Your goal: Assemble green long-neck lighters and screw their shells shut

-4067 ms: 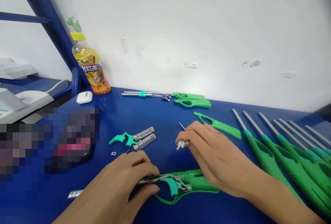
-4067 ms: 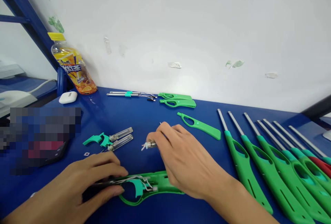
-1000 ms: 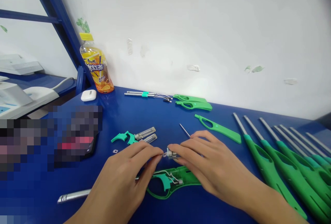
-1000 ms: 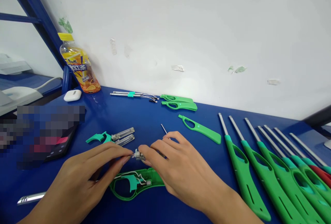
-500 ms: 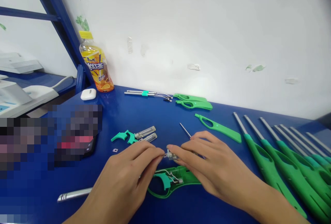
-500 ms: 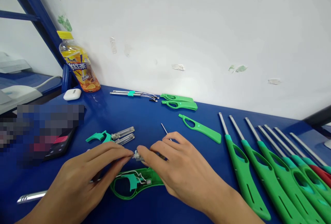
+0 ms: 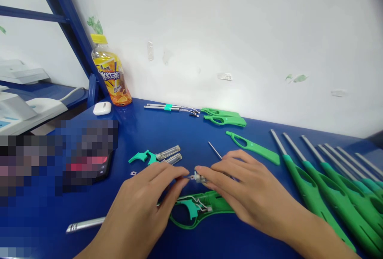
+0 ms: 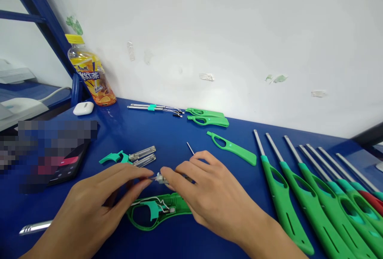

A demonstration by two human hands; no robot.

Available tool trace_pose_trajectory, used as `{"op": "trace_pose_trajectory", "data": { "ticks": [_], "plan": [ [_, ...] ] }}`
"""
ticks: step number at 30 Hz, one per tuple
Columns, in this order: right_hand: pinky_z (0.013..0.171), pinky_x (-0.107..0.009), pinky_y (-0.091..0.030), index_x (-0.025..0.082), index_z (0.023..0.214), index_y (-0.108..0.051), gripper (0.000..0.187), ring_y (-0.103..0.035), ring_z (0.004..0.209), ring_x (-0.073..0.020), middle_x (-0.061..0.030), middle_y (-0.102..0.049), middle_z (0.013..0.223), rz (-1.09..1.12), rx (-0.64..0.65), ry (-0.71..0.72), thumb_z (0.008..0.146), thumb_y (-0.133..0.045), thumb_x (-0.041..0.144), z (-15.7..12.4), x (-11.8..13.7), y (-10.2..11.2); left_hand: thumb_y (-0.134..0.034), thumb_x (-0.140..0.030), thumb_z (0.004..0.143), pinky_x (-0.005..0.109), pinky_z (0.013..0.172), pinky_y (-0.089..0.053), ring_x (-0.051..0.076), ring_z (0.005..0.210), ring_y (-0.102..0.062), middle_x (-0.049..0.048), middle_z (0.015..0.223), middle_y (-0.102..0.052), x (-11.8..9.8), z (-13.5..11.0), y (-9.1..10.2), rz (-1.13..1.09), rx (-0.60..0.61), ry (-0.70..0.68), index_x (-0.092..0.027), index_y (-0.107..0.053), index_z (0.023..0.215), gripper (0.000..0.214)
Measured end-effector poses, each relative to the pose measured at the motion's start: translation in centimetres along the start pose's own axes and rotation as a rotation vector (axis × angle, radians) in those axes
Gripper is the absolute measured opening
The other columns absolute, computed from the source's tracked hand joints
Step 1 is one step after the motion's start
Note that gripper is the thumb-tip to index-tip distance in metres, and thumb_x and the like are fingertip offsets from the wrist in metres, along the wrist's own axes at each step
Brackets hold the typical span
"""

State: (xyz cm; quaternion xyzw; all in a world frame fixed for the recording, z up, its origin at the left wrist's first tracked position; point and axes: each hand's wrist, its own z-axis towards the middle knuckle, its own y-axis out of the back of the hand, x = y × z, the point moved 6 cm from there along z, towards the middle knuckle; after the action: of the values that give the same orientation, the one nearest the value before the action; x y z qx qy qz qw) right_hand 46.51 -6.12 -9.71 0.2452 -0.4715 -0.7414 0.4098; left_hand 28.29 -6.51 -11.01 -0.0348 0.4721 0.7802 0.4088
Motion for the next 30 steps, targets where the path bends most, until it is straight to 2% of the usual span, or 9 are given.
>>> {"op": "trace_pose_trajectory", "data": {
  "ticks": [4, 10, 17, 30],
  "plan": [
    [0.086, -0.039, -0.046, 0.016, 0.134, -0.062, 0.037, -0.064, 0.081, -0.0196, -0.0032, -0.072, 0.097, 0.015, -0.008, 0.001, 0.101, -0.055, 0.002, -0.13, -0.01, 0.01, -0.06, -0.018, 0.103, 0.027, 0.073, -0.056, 0.015, 0.082, -0.076, -0.0071, 0.093, -0.077, 0.09, 0.11, 0.02, -0.061, 0.031, 0.056, -0.03, -0.069, 0.101, 0.014],
    [0.087, -0.035, -0.046, 0.016, 0.135, -0.063, 0.047, -0.063, 0.084, -0.0187, -0.0031, -0.073, 0.099, 0.031, -0.03, 0.012, 0.094, -0.053, -0.006, -0.19, 0.18, 0.1, -0.056, -0.016, 0.103, 0.027, 0.073, -0.056, 0.016, 0.081, -0.076, -0.0044, 0.093, -0.077, -0.17, 0.34, -0.12, -0.081, 0.041, 0.035, -0.028, -0.069, 0.1, 0.017],
    [0.085, -0.035, -0.046, 0.015, 0.136, -0.063, 0.05, -0.063, 0.082, -0.019, -0.0036, -0.074, 0.099, 0.027, -0.032, 0.011, 0.092, -0.053, -0.007, -0.21, 0.25, 0.09, -0.054, -0.016, 0.105, 0.027, 0.072, -0.057, 0.015, 0.081, -0.075, -0.0043, 0.094, -0.075, -0.29, -0.04, -0.12, -0.056, 0.024, -0.019, -0.027, -0.067, 0.103, 0.017],
    [0.081, -0.035, -0.043, 0.016, 0.134, -0.065, 0.034, -0.061, 0.08, -0.0176, -0.0029, -0.075, 0.102, 0.033, -0.052, 0.009, 0.105, -0.051, 0.003, 0.01, 0.38, 0.11, -0.053, -0.013, 0.106, 0.027, 0.069, -0.057, 0.015, 0.082, -0.076, -0.0045, 0.097, -0.075, -0.6, -0.09, -0.12, 0.006, 0.016, -0.075, -0.028, -0.063, 0.109, 0.018]
  ]
}}
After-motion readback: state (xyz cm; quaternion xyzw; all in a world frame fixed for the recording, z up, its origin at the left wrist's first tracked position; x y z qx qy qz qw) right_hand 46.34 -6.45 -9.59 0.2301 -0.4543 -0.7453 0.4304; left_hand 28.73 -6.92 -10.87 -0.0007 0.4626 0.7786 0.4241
